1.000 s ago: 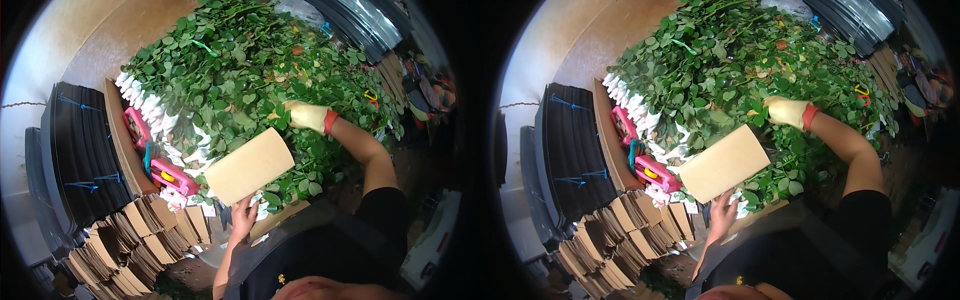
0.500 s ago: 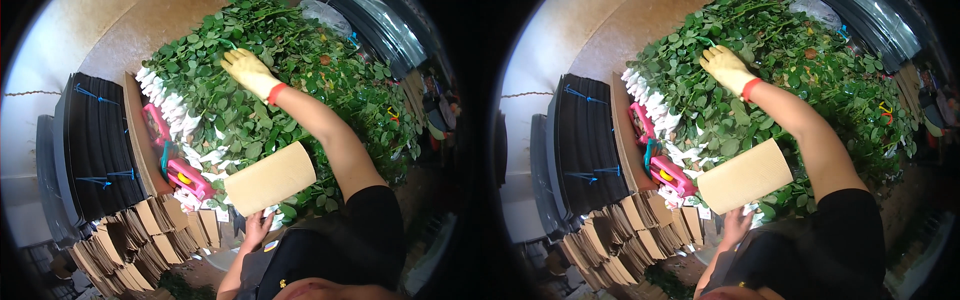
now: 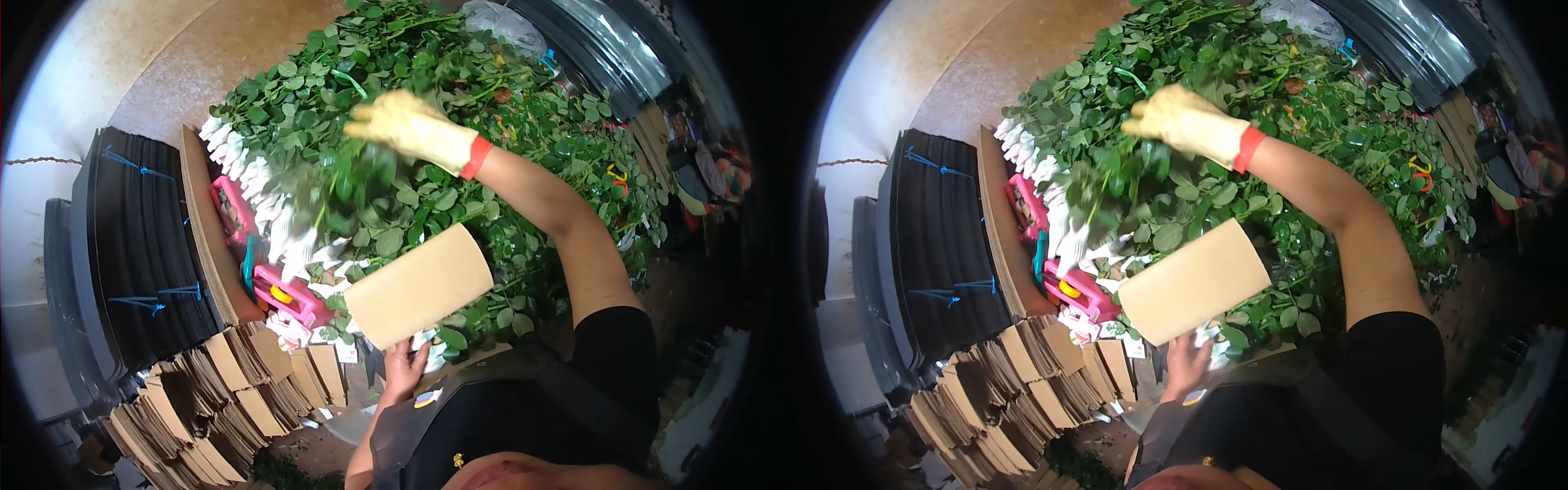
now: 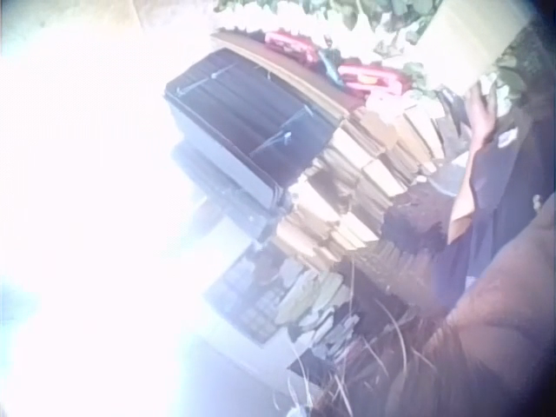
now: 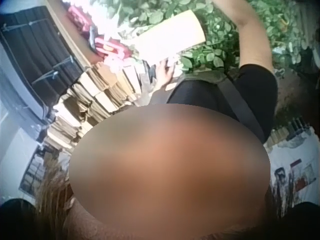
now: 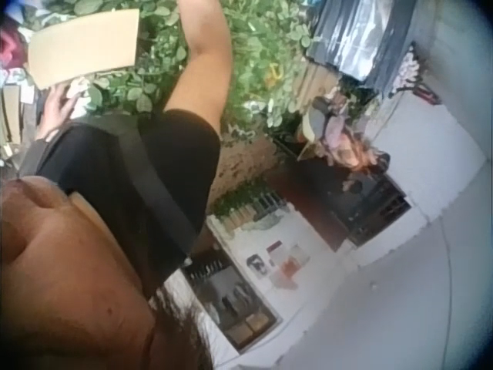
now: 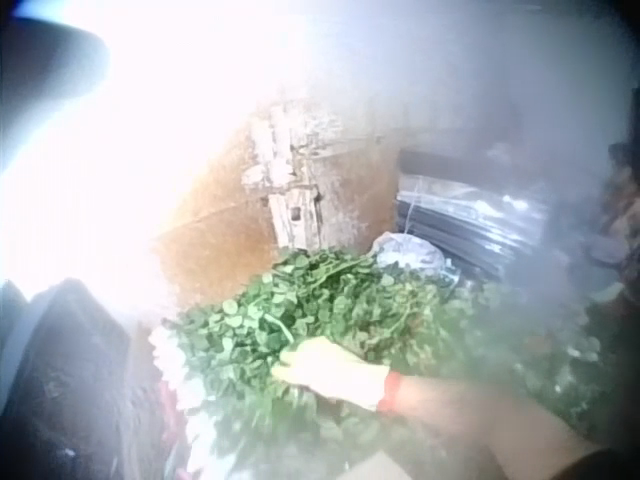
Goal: The person places a bunch of roses into a cardboard sleeve, folds the cardboard over the flowers, and uses a handheld stapler to secure the wrap.
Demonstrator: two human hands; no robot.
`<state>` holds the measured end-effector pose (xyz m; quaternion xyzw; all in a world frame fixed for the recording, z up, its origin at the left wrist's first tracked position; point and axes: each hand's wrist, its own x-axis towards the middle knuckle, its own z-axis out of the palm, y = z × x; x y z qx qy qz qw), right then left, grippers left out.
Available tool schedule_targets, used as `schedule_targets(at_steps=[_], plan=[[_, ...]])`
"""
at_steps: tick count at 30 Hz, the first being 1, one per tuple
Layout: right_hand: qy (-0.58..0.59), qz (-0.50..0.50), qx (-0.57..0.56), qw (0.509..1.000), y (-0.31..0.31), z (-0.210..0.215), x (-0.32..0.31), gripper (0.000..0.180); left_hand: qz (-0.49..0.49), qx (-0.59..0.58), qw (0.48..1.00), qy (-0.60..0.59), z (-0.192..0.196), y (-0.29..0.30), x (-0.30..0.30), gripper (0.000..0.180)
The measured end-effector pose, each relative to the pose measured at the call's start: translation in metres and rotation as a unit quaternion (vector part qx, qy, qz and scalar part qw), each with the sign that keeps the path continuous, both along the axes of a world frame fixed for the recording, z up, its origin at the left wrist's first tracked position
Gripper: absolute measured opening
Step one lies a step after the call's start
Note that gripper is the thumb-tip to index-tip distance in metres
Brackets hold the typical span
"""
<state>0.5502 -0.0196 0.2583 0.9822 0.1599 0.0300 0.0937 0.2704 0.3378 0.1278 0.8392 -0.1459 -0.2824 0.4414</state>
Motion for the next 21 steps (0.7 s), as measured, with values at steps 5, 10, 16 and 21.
schedule_targets(at_steps=[5,10,16,21], plan=[[-0.159,-0.05,0.026,0.986,0.004,0.048,-0.009,0.036,-0.011,-0.061,0.995,-0.082,-0.022,0.003,-0.001,0.048],[-0.229,0.02,0.09,0.969,0.016,0.075,-0.015,0.03,0.041,-0.086,0.995,0.018,-0.02,0.003,-0.001,0.041],[-0.139,0.055,0.342,0.928,-0.012,0.123,-0.185,0.052,0.028,-0.113,0.993,-0.025,-0.005,-0.016,0.005,0.055],[-0.093,0.113,0.201,0.969,0.015,0.105,-0.279,0.057,0.004,-0.032,0.996,-0.079,-0.006,-0.005,0.003,0.058]])
